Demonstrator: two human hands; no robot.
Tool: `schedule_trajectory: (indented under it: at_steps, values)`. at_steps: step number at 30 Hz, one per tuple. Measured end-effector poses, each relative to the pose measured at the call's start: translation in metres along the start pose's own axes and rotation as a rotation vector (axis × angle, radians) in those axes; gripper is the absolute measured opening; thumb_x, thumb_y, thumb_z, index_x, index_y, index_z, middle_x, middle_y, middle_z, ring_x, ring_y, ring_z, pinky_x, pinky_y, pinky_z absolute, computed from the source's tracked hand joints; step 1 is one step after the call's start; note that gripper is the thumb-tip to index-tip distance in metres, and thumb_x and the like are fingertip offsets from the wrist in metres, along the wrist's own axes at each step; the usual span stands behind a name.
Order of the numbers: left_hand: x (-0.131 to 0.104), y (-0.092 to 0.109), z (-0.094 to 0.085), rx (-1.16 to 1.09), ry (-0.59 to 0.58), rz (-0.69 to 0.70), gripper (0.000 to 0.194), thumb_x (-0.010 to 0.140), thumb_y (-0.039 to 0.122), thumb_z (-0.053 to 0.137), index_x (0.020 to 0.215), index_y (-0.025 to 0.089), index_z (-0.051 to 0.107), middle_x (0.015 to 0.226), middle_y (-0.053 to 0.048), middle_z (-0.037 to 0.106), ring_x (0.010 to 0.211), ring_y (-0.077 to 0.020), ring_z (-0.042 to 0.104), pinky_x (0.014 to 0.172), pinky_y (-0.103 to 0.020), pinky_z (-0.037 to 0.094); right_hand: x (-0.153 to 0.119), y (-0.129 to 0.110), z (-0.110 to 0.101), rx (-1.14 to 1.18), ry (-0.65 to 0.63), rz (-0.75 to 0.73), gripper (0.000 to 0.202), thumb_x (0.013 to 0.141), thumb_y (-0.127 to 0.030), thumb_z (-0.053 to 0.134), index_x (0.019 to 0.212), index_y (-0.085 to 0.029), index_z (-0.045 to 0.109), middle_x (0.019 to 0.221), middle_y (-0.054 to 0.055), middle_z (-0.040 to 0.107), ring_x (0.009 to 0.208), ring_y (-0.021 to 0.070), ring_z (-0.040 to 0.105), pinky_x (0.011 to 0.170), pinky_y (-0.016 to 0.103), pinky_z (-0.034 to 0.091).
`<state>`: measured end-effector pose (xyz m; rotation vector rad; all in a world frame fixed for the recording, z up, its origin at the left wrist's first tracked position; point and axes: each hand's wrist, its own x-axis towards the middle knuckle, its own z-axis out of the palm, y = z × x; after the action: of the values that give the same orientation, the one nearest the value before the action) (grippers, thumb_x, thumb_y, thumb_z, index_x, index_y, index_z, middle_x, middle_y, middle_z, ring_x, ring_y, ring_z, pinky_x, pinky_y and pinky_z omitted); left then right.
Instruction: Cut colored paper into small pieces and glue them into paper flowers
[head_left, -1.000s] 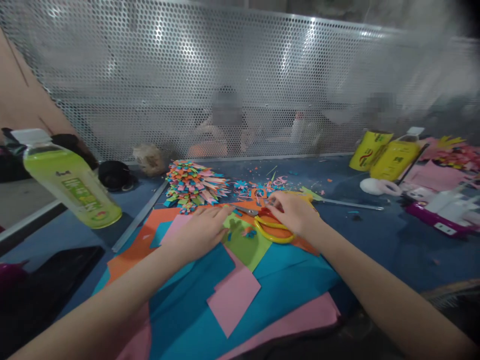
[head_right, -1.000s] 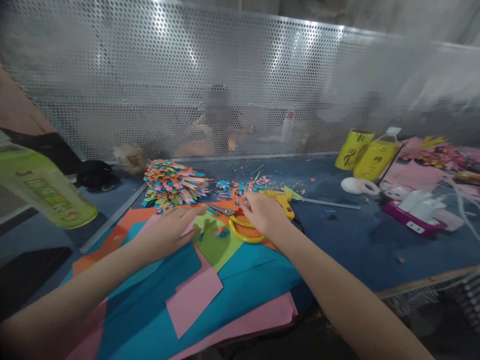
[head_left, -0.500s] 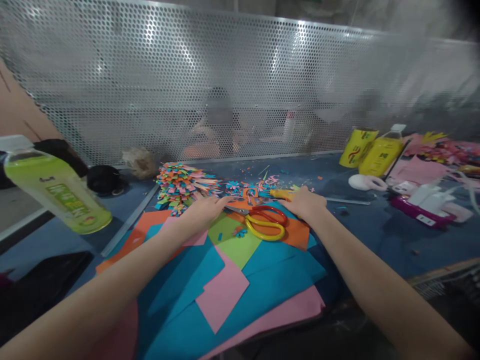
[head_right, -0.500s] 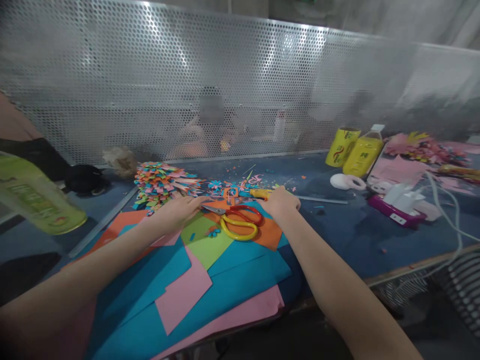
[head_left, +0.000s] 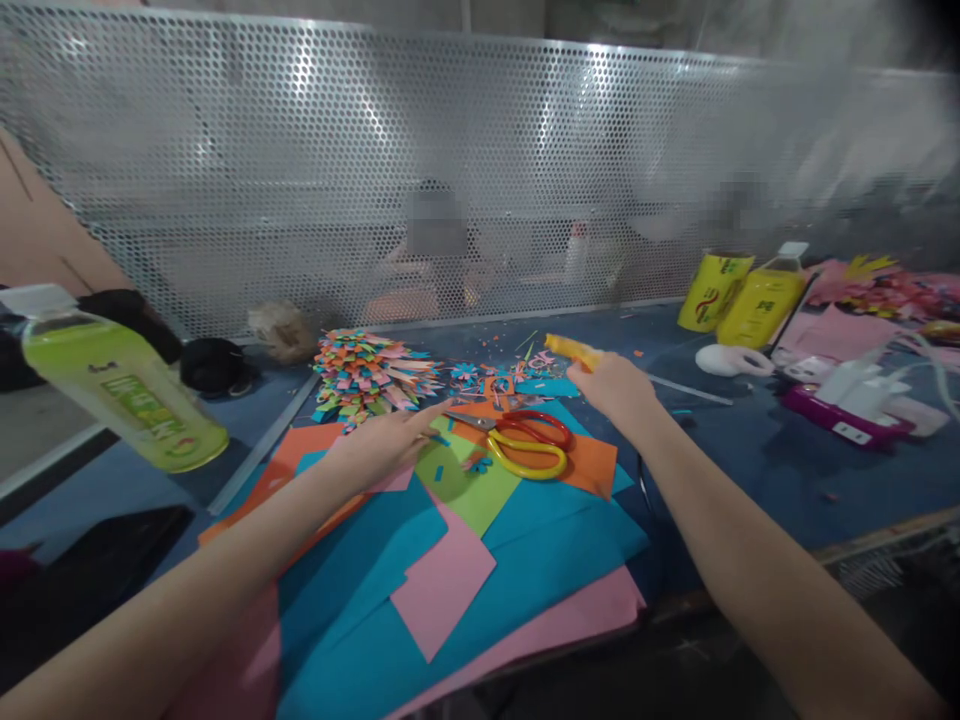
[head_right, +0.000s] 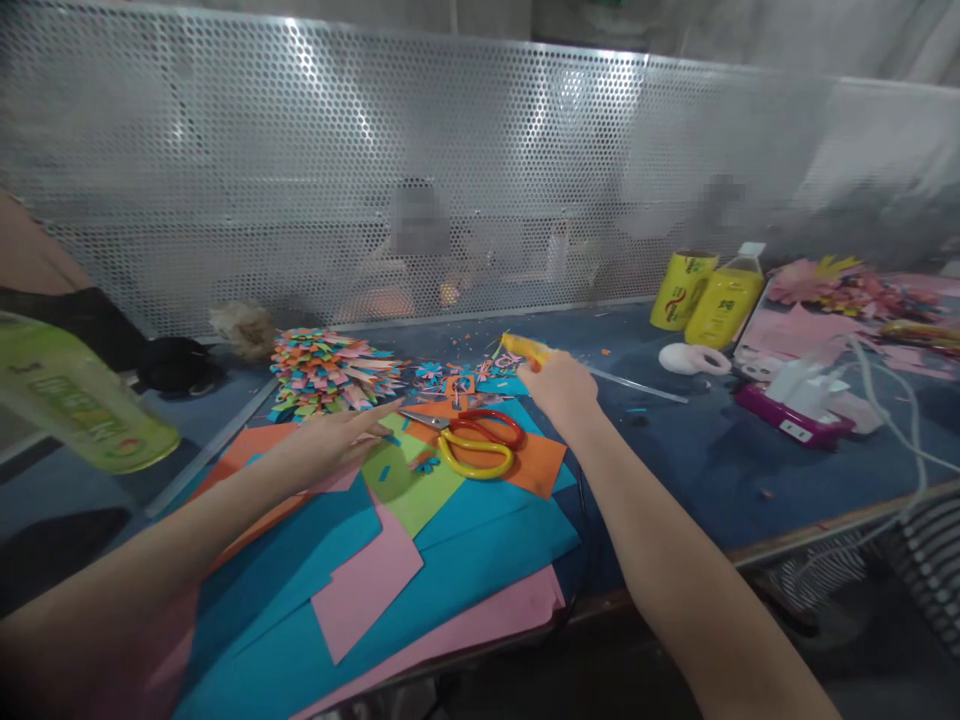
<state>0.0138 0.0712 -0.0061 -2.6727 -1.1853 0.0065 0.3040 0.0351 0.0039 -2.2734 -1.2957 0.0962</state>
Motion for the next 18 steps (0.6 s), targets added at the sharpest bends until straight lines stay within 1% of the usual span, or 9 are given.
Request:
schedule_trajectory:
  at_steps: [4,8,10,12,14,16,18]
  values:
    - [0.000,-0.001,0.007,-0.060,0.017,0.006,0.052,0.089,0.022,0.035,0.140,0.023,0.027,0.102,-0.012,0.065,0.096,-0.0238,0.062,0.078,-0.031,0.046,0.000,-0.002,-0.003,0.099,0.120,-0.037,0.045,0.081,-0.043,0.041,0.106,-0.007,0.051,0.097,0.020,0.064,0.093,0.0307,0.061,0.073,0.034,0.045]
    - [0.007,-0.003,0.012,-0.149,0.055,0.020,0.051,0.087,0.017,0.036,0.137,0.020,0.032,0.101,-0.011,0.066,0.096,-0.0214,0.061,0.081,-0.030,0.045,-0.003,-0.006,0.000,0.170,0.169,-0.106,0.039,0.081,-0.041,0.044,0.103,-0.010,0.049,0.095,0.018,0.064,0.091,0.0290,0.061,0.072,0.033,0.045]
    - [0.007,-0.005,0.011,-0.203,0.088,-0.001,0.053,0.087,0.020,0.037,0.139,0.018,0.028,0.102,-0.009,0.067,0.091,-0.0191,0.063,0.078,-0.028,0.046,-0.006,-0.008,0.001,0.190,0.176,-0.146,0.036,0.081,-0.040,0.045,0.102,-0.011,0.049,0.094,0.017,0.064,0.089,0.0282,0.061,0.071,0.032,0.044]
    - [0.005,-0.009,0.010,-0.251,0.115,-0.022,0.057,0.087,0.026,0.039,0.140,0.017,0.023,0.107,-0.008,0.066,0.081,-0.0168,0.064,0.073,-0.026,0.048,-0.007,-0.009,0.004,0.196,0.171,-0.176,0.035,0.081,-0.040,0.045,0.101,-0.011,0.049,0.092,0.016,0.065,0.086,0.0272,0.061,0.068,0.032,0.044]
    - [0.001,-0.013,0.010,-0.287,0.116,-0.003,0.061,0.086,0.033,0.042,0.141,0.018,0.021,0.110,-0.006,0.066,0.076,-0.0151,0.064,0.071,-0.025,0.048,-0.007,-0.008,0.008,0.187,0.159,-0.189,0.036,0.081,-0.040,0.046,0.100,-0.010,0.049,0.090,0.016,0.064,0.083,0.0272,0.062,0.066,0.032,0.043]
    - [-0.001,-0.016,0.012,-0.309,0.096,0.062,0.061,0.085,0.034,0.045,0.140,0.020,0.023,0.109,-0.004,0.067,0.083,-0.0151,0.064,0.077,-0.024,0.047,-0.007,-0.008,0.012,0.166,0.143,-0.191,0.036,0.080,-0.040,0.046,0.100,-0.009,0.050,0.088,0.018,0.064,0.080,0.0280,0.062,0.064,0.032,0.043]
    - [-0.002,-0.016,0.016,-0.312,0.079,0.129,0.057,0.086,0.030,0.045,0.139,0.022,0.027,0.107,-0.003,0.068,0.096,-0.0165,0.061,0.084,-0.026,0.045,-0.007,-0.009,0.016,0.142,0.124,-0.193,0.037,0.080,-0.039,0.045,0.100,-0.008,0.050,0.088,0.019,0.064,0.079,0.0282,0.062,0.062,0.033,0.042]
